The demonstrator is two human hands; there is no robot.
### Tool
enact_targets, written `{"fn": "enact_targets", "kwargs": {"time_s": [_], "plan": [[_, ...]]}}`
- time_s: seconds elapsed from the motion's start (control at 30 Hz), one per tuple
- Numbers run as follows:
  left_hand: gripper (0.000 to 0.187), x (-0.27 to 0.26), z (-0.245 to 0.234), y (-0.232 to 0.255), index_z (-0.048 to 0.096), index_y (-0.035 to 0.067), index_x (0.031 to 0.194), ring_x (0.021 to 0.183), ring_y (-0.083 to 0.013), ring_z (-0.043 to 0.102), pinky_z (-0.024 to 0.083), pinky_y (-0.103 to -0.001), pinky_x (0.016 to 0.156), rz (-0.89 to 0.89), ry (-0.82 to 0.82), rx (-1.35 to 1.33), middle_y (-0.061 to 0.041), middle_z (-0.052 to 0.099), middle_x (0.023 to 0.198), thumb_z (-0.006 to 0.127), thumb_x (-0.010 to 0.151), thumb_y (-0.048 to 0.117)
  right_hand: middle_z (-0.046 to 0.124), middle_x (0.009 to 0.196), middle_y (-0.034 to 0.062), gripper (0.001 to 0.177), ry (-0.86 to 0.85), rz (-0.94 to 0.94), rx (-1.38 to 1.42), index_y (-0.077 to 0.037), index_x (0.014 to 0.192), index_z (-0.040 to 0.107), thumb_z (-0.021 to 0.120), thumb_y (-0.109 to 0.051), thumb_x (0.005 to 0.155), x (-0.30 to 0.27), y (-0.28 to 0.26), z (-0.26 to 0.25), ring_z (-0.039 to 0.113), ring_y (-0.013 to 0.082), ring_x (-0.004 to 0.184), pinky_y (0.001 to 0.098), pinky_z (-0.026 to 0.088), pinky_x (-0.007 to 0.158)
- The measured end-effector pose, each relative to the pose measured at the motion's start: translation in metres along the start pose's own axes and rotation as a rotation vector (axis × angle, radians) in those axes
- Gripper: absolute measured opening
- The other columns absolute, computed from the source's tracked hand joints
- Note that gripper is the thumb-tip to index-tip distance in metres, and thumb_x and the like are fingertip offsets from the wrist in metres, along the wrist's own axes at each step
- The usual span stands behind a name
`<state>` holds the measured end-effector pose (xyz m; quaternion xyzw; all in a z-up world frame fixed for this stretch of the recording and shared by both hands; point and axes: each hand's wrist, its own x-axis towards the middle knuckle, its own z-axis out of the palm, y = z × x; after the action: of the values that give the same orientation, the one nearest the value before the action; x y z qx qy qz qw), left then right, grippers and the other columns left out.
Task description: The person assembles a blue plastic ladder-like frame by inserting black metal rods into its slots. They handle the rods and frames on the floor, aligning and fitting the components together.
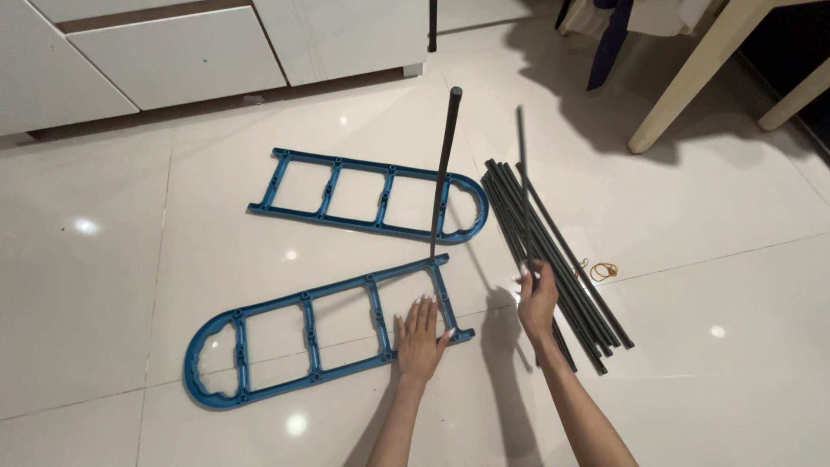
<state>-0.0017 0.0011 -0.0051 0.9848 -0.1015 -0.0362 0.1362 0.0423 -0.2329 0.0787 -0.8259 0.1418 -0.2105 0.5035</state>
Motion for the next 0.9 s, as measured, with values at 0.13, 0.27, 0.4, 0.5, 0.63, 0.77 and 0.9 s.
{"fn": "enact_targets", "kwargs": {"time_s": [0.13,0.27,0.4,0.5,0.63,0.77,0.9], "plan": [[0.069,-0.002,0.004,-0.002,0.021,0.018,0.161,0.153,-0.0184,0.017,0.013,-0.059,0.124,0.056,0.115,0.003,0.001,0.022,0.167,0.037,0.104,0.054,0.073,0.104,0.0182,0.024,-0.141,0.106,0.249,-0.001,0.123,0.045,0.045,-0.021,0.109,0.012,-0.028,0.016,0.077,0.0257,0.090,0.0423,0.065,0.079],[0.066,-0.004,0.004,-0.004,0.022,0.017,0.161,0.152,-0.0194,0.019,0.014,-0.059,0.123,0.058,0.085,-0.034,-0.001,0.023,0.165,0.038,0.105,0.048,0.078,0.111,0.0206,0.024,-0.316,-0.109,0.133,-0.002,0.121,0.041,0.042,-0.022,0.109,0.006,-0.047,0.026,0.078,0.0279,0.100,0.0384,0.063,0.083],[0.065,-0.005,-0.003,-0.003,0.024,0.013,0.160,0.151,-0.0212,0.022,0.016,-0.059,0.124,0.058,0.077,-0.050,-0.002,0.027,0.164,0.043,0.104,0.042,0.075,0.112,0.0223,0.024,-0.423,-0.128,0.008,-0.001,0.114,0.037,0.047,-0.021,0.106,-0.005,-0.067,0.028,0.079,0.0313,0.095,0.0381,0.066,0.070],[0.062,-0.006,-0.009,-0.003,0.028,0.013,0.157,0.151,-0.0213,0.023,0.016,-0.060,0.122,0.064,0.100,-0.104,-0.004,0.029,0.162,0.047,0.104,0.038,0.074,0.111,0.0233,0.020,-0.394,-0.175,0.040,0.000,0.114,0.038,0.050,-0.013,0.105,-0.009,-0.080,0.025,0.079,0.0318,0.095,0.0377,0.067,0.071],[0.063,-0.008,-0.014,-0.002,0.029,0.012,0.156,0.151,-0.0225,0.026,0.018,-0.059,0.123,0.047,0.099,-0.143,-0.005,0.032,0.162,0.050,0.102,0.035,0.075,0.107,0.0222,0.018,-0.324,-0.272,0.119,0.002,0.114,0.039,0.052,-0.004,0.103,-0.009,-0.093,0.026,0.078,0.0303,0.097,0.0359,0.067,0.076],[0.064,-0.008,-0.016,-0.001,0.030,0.011,0.156,0.149,-0.0245,0.029,0.019,-0.059,0.122,0.047,0.130,-0.209,-0.008,0.035,0.158,0.053,0.101,0.036,0.075,0.098,0.0191,0.019,-0.230,-0.341,0.111,0.002,0.111,0.041,0.058,-0.003,0.103,-0.013,-0.100,0.037,0.080,0.0275,0.092,0.0352,0.066,0.075],[0.063,-0.011,-0.019,-0.001,0.034,0.010,0.153,0.150,-0.0261,0.031,0.020,-0.060,0.122,0.087,0.217,-0.236,-0.009,0.039,0.158,0.056,0.100,0.034,0.073,0.093,0.0172,0.021,-0.228,-0.350,0.068,0.004,0.111,0.041,0.059,-0.004,0.102,-0.015,-0.105,0.050,0.079,0.0261,0.089,0.0347,0.066,0.070]]}}
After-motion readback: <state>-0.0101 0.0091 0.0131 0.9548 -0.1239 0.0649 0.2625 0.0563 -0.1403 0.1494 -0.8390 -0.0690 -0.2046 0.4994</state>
